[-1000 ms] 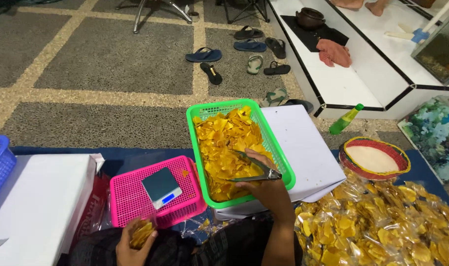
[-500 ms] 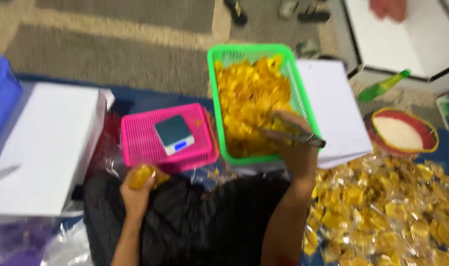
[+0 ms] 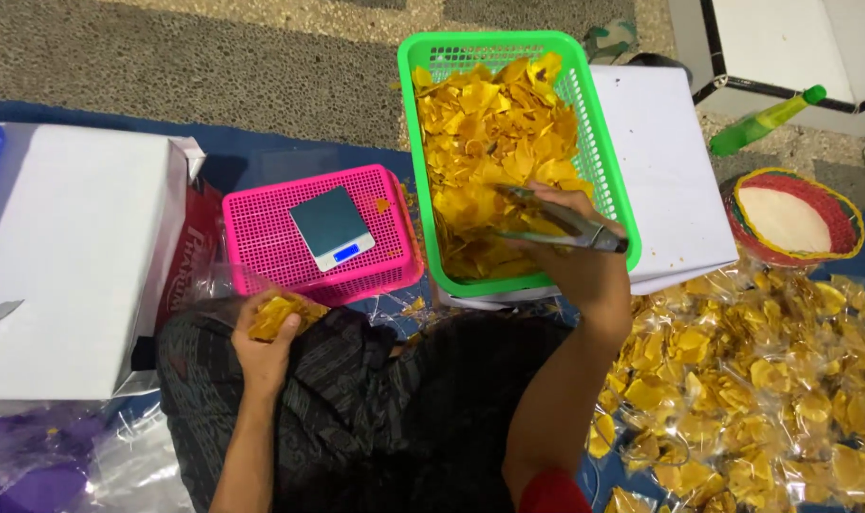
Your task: Packaging chips into small plastic bags using tongs and a digital scale
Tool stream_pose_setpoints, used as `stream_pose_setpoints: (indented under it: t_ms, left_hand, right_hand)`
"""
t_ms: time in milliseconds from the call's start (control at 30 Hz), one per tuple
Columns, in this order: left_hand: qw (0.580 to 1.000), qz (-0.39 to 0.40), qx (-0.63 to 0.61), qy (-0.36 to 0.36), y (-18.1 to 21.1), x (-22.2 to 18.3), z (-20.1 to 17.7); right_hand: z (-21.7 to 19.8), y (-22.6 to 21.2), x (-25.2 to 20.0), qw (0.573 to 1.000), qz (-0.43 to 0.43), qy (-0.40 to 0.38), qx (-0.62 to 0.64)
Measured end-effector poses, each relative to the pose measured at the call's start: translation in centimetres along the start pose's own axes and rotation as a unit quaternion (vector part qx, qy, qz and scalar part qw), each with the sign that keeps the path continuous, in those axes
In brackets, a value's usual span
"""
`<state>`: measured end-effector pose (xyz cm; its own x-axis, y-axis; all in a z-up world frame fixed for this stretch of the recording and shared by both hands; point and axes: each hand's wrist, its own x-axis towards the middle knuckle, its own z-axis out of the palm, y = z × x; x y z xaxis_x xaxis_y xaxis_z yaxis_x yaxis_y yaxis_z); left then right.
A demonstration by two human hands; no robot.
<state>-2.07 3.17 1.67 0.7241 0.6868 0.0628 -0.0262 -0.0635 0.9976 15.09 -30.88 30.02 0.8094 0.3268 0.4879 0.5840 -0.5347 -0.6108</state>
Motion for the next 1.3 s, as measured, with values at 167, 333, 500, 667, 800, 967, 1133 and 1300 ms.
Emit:
stream_pose_setpoints:
  t_ms: [167, 333, 500, 667, 800, 967, 1133, 1300]
  left_hand:
    - [1.000, -0.012, -0.003, -0.012, 0.3, -0.4, -0.4]
    - [1.000, -0.011, 0.024, -0.012, -1.5, 0.6, 0.5]
    - [0.997, 0.013, 0.067, -0.024, -0.1, -0.4, -0.8]
    - [1.000, -0.005, 0.009, -0.029, 0.2, -0.4, -0.4]
    - [0.999, 0.002, -0.005, -0.033, 0.0, 0.0, -0.5]
    - [0.998, 0.010, -0.053, -0.029, 0.2, 0.1, -0.7]
    - [0.964, 0.005, -0.252, -0.085, 13.5, 0.8, 2.8]
    - [0.957, 0.009, -0.050, -0.286, 25.1, 1.1, 10.0]
  right_hand:
    - [0.2, 1.4, -0.1, 0.998, 0.027, 0.050, 0.016]
    - [-0.5, 2.9, 0.4, 0.996, 0.035, 0.084, -0.023]
    - [0.4, 1.4, -0.4, 0.993, 0.033, 0.088, 0.071]
    - [0.5, 3.0, -1.1, 0.990, 0.048, 0.083, 0.106]
    - [0.0, 2.4, -0.8, 0.993, 0.026, 0.098, 0.054]
    - [-0.2, 5.1, -1.7, 0.986, 0.016, 0.164, 0.024]
    - [-0.6, 7.0, -1.6, 0.943, 0.081, 0.269, 0.181]
    - [-2.2, 6.2, -1.5, 0.875, 0.141, 0.308, 0.346]
